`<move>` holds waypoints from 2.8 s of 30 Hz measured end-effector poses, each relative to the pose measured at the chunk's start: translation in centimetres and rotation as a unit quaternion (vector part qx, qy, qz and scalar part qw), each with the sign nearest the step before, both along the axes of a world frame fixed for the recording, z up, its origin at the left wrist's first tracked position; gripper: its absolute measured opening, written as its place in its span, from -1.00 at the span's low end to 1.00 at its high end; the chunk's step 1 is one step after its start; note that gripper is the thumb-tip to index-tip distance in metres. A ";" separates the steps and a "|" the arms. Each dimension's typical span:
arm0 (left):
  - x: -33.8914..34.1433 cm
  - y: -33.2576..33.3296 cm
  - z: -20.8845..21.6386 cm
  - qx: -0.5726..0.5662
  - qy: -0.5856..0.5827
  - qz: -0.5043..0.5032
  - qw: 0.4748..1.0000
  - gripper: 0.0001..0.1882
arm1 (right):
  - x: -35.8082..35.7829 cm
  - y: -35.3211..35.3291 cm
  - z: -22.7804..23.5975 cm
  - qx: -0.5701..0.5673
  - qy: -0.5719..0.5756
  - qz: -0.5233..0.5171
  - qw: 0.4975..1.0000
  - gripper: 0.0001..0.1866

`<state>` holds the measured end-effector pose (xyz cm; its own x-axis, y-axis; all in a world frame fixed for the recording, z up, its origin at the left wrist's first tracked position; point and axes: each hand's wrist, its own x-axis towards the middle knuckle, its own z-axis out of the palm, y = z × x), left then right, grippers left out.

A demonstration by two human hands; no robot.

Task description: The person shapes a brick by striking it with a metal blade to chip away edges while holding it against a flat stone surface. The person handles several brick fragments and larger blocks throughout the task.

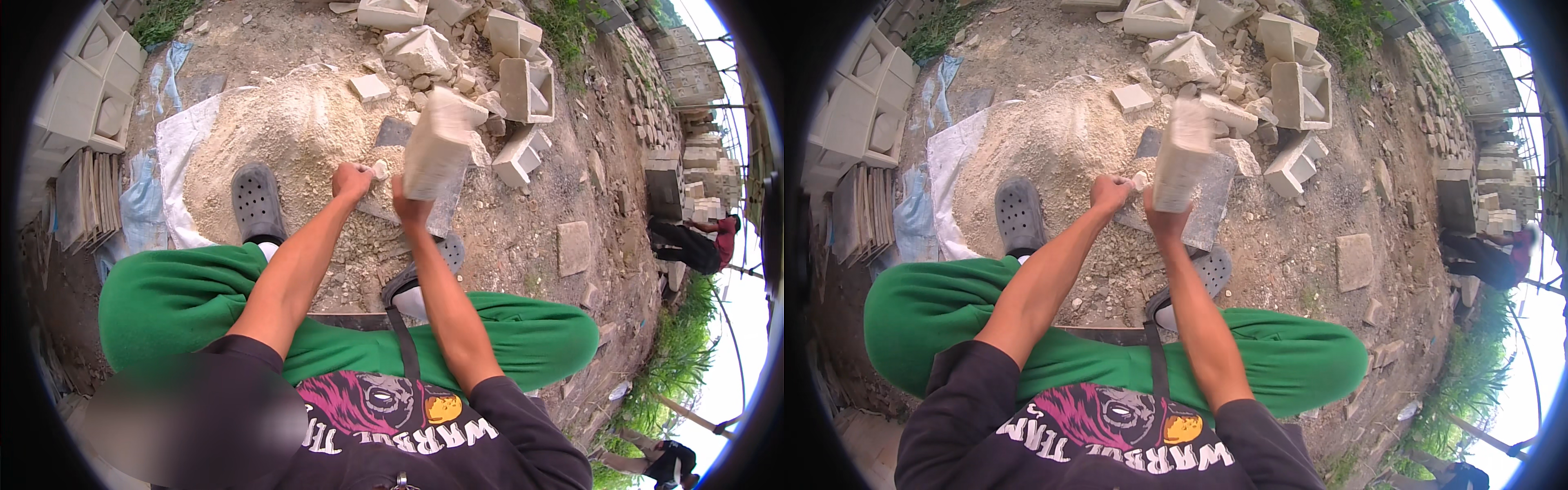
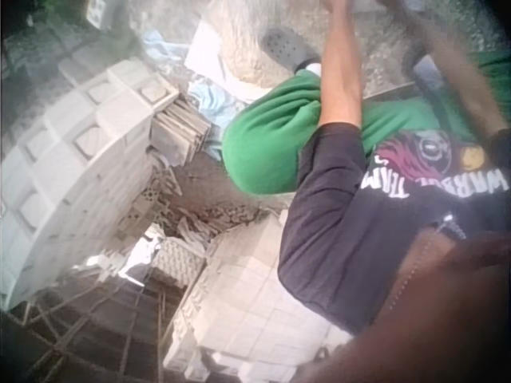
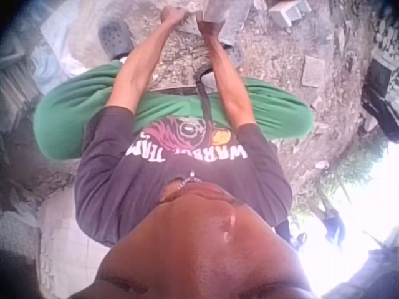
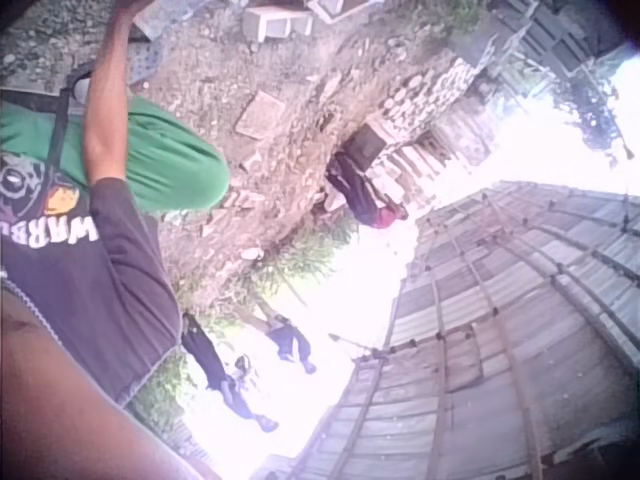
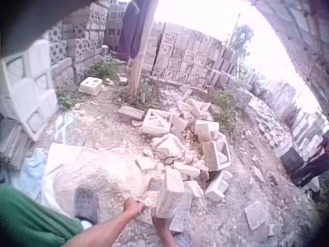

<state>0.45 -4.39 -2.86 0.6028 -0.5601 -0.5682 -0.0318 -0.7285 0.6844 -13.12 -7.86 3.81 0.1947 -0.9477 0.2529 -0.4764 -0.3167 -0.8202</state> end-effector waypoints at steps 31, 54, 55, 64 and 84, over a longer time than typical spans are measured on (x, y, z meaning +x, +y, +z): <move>-0.6 -0.4 0.6 -0.019 -0.048 -0.017 0.999 -0.76 | 1.4 -2.2 1.9 -0.104 -0.078 0.047 0.990 -0.75; -0.1 -0.3 -0.5 -0.099 -0.073 -0.034 0.992 -0.81 | -0.9 -0.5 -1.3 0.246 0.080 0.030 0.965 -0.68; -0.4 0.1 -0.5 -0.100 -0.063 -0.018 0.993 -0.80 | 0.2 -1.8 1.1 0.243 0.116 0.021 0.963 -0.74; -0.6 0.2 0.0 -0.052 -0.023 0.027 0.998 -0.75 | 2.0 -3.5 6.2 0.066 -0.095 0.059 0.992 -0.70; -0.5 -0.2 -0.6 -0.070 -0.024 0.013 0.997 -0.79 | -1.8 1.0 -3.6 0.229 0.175 0.014 0.958 -0.55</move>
